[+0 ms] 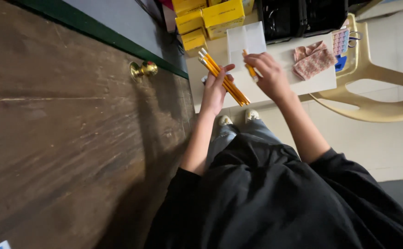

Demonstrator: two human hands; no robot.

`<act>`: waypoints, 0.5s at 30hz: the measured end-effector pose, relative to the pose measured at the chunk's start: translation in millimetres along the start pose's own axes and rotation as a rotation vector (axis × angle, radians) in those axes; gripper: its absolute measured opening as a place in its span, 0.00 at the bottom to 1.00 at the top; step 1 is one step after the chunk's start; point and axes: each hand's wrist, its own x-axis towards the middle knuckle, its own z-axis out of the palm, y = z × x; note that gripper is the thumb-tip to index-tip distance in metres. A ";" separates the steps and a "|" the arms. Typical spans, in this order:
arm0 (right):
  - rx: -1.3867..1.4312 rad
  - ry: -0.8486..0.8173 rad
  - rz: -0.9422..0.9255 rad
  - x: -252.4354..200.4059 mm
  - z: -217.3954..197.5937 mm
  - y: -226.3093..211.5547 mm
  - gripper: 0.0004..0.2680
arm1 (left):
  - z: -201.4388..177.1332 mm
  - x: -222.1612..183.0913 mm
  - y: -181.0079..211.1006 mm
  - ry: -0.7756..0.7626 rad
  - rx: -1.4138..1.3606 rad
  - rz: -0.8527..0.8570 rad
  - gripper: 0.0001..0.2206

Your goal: Organize pencils and pens into a clear plastic container.

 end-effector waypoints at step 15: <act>-0.012 -0.110 0.016 -13.0 46.1 54.4 0.08 | -12.1 19.3 -54.3 0.150 0.159 -0.107 0.14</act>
